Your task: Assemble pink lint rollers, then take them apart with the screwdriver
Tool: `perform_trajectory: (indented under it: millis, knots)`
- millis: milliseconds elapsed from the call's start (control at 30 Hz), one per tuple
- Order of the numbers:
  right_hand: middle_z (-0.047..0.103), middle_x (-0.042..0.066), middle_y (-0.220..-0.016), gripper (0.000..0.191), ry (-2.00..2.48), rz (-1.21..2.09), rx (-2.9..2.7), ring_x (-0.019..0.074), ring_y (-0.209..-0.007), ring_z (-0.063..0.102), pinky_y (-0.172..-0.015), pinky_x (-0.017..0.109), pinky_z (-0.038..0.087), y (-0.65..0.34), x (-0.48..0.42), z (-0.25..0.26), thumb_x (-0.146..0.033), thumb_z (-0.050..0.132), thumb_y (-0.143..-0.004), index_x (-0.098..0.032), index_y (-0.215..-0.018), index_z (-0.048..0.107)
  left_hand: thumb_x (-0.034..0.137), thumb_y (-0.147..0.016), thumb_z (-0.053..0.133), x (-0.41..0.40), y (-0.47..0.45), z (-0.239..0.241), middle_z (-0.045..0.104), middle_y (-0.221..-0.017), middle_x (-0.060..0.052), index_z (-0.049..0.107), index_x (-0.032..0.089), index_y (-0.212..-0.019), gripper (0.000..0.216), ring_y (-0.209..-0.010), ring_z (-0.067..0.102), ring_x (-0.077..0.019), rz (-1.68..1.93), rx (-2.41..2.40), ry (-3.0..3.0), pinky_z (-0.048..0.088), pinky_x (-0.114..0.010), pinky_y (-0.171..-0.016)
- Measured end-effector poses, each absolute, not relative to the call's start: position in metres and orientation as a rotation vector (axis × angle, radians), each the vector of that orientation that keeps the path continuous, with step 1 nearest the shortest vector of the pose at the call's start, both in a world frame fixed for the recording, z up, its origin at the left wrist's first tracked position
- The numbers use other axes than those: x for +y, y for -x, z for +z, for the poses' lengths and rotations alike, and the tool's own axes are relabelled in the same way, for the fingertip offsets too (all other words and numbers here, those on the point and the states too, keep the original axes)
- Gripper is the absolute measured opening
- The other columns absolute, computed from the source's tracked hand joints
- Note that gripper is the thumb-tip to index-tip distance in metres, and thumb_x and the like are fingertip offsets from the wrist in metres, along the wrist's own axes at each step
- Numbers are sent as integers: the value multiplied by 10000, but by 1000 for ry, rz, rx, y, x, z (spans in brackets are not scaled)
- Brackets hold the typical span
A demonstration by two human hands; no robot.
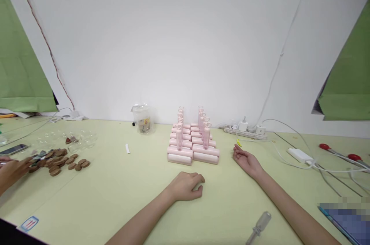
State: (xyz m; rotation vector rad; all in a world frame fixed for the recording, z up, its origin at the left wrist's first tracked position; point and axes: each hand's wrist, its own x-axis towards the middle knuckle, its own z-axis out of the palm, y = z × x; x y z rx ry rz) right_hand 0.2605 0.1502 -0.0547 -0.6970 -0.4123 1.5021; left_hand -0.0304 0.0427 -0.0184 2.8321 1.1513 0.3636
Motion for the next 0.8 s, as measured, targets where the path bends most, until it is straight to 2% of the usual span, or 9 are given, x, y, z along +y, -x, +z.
perform_trajectory:
  millis: [567, 800]
  knots:
    - [562, 38, -942, 184, 703, 1499, -414, 130, -714, 571, -599, 277, 501, -259, 149, -53, -255, 495, -881, -139, -1021, 529, 252, -772, 406, 43, 31, -19, 632, -856, 19, 495, 234, -982, 229, -673, 599, -150, 362, 1138, -2853, 419, -230, -596]
    - [556, 48, -982, 206, 704, 1505, -406, 147, -760, 572, -635, 304, 502, -259, 149, -53, -263, 499, -879, -143, -1045, 522, 253, -772, 404, 44, 31, -21, 631, -856, 23, 490, 230, -988, 234, -661, 598, -149, 370, 1135, -2861, 415, -232, -587]
